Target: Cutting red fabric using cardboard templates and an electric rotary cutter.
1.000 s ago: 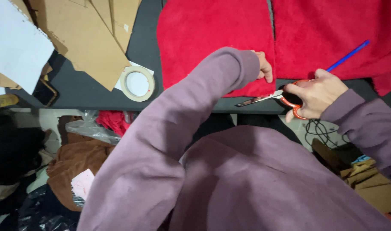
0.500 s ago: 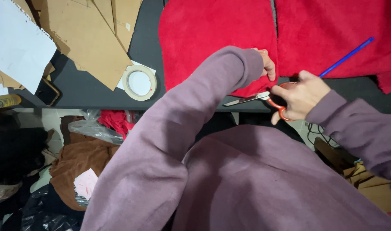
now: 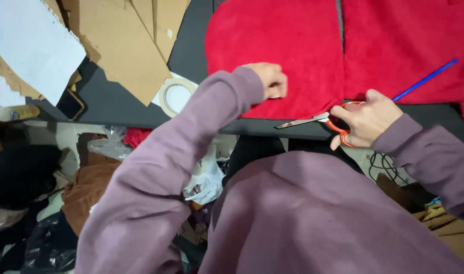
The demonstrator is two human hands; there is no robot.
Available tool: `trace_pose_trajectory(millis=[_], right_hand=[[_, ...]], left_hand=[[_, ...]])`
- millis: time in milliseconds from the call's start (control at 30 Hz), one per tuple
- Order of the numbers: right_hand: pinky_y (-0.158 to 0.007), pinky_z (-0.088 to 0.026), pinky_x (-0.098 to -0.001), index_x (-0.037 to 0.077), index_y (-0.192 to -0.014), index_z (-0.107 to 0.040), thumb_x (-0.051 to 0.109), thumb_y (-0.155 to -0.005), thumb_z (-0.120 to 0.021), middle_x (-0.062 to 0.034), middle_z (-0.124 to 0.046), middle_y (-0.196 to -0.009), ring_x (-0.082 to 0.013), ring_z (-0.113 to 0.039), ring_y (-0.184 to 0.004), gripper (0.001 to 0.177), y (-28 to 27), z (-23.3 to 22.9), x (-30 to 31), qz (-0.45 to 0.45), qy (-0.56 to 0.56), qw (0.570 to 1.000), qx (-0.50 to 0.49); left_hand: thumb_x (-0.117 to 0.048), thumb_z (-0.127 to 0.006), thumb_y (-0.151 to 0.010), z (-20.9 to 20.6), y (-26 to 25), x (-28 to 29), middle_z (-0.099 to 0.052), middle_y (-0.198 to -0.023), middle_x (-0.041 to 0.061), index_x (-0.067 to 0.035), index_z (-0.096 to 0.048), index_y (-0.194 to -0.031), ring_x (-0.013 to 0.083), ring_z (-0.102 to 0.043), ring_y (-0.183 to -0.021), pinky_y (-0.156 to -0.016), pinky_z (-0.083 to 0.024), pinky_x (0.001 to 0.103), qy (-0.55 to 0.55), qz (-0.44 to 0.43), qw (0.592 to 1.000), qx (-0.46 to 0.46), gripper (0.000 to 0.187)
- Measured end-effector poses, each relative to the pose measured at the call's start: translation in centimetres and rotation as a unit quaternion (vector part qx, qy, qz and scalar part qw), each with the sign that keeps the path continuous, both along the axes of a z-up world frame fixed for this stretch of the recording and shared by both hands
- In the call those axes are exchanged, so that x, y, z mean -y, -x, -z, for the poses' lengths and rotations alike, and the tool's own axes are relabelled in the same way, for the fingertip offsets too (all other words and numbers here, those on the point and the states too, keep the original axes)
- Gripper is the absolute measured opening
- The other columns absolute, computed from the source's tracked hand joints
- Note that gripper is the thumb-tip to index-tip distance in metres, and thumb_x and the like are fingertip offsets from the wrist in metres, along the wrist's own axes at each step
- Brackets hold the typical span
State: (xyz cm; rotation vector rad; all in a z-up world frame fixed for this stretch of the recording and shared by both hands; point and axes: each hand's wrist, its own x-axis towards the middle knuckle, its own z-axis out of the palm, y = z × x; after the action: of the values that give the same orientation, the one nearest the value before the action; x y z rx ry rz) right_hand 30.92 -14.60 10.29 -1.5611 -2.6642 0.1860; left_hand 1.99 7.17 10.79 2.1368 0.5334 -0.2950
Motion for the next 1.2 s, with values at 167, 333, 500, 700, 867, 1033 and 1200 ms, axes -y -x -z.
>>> trace_pose_trajectory(millis=[167, 333, 500, 700, 867, 1033, 1200], right_hand=[[-0.081, -0.044, -0.0348, 0.020, -0.111, -0.063, 0.048, -0.068, -0.076, 0.0040, -0.068, -0.079, -0.0224, -0.065, -0.070, 0.053, 2.1, -0.1, -1.3, -0.015, 0.021, 1.000, -0.007], [-0.080, -0.048, -0.0353, 0.019, -0.109, -0.062, 0.054, -0.074, -0.077, -0.0002, -0.070, -0.076, -0.0298, -0.063, -0.066, 0.051, 2.8, 1.4, -1.3, -0.043, -0.006, 0.999, -0.028], [-0.079, -0.051, -0.0327, 0.023, -0.123, -0.063, 0.040, -0.074, -0.075, 0.0027, -0.078, -0.089, -0.0266, -0.066, -0.066, 0.054, 1.9, 2.1, -0.7, -0.048, 0.020, 0.999, 0.010], [-0.085, -0.044, -0.0349, 0.019, -0.114, -0.061, 0.055, -0.069, -0.073, 0.0015, -0.066, -0.077, -0.0243, -0.062, -0.066, 0.059, 5.5, 0.2, -2.7, -0.036, 0.007, 0.999, 0.017], [-0.075, -0.048, -0.0342, 0.020, -0.106, -0.058, 0.035, -0.071, -0.072, 0.0017, -0.068, -0.073, -0.0283, -0.063, -0.062, 0.040, 5.1, 2.1, -2.2, -0.051, 0.011, 0.999, -0.005], [-0.069, -0.056, -0.0343, 0.022, -0.110, -0.059, 0.032, -0.073, -0.075, 0.0020, -0.073, -0.077, -0.0281, -0.060, -0.056, 0.041, 4.7, 2.4, -2.0, -0.048, 0.048, 0.998, -0.001], [-0.083, -0.046, -0.0395, 0.017, -0.109, -0.062, 0.052, -0.070, -0.074, -0.0013, -0.073, -0.081, -0.0276, -0.069, -0.069, 0.054, 7.4, 0.2, -3.6, -0.044, 0.028, 0.998, -0.020]], left_hand=[[-0.028, -0.072, -0.098, 2.3, 1.4, -0.1, -0.071, -0.116, -0.005, -0.034, -0.084, -0.115, 0.0190, -0.065, -0.107, -0.100, -0.054, 0.038, 0.043, -0.008, 0.994, -0.098, 0.022], [-0.033, -0.070, -0.102, 5.4, 1.6, -0.5, -0.069, -0.115, -0.002, -0.039, -0.085, -0.113, 0.0232, -0.064, -0.110, -0.109, -0.051, 0.041, 0.038, 0.000, 0.997, -0.070, 0.020], [-0.027, -0.065, -0.103, 7.0, 0.8, -1.4, -0.070, -0.100, -0.001, -0.031, -0.085, -0.116, 0.0226, -0.067, -0.095, -0.129, -0.032, 0.048, 0.062, 0.074, 0.993, -0.065, 0.025], [-0.034, -0.066, -0.104, 6.7, 0.6, -1.5, -0.068, -0.125, 0.002, -0.040, -0.083, -0.123, 0.0303, -0.064, -0.116, -0.110, -0.051, 0.050, 0.063, 0.065, 0.990, -0.109, 0.027], [-0.030, -0.067, -0.102, 7.5, 0.2, -1.7, -0.072, -0.120, 0.001, -0.039, -0.084, -0.121, 0.0276, -0.067, -0.110, -0.105, -0.055, 0.047, 0.066, 0.071, 0.990, -0.099, 0.027], [-0.023, -0.063, -0.101, 6.4, -0.1, -2.0, -0.078, -0.097, -0.005, -0.033, -0.085, -0.121, 0.0191, -0.071, -0.090, -0.095, -0.060, 0.041, 0.101, 0.062, 0.985, -0.128, 0.031], [-0.028, -0.067, -0.102, 8.3, 0.5, -2.3, -0.077, -0.110, 0.000, -0.030, -0.085, -0.118, 0.0256, -0.069, -0.103, -0.110, -0.048, 0.046, 0.079, 0.095, 0.991, -0.044, 0.025]])
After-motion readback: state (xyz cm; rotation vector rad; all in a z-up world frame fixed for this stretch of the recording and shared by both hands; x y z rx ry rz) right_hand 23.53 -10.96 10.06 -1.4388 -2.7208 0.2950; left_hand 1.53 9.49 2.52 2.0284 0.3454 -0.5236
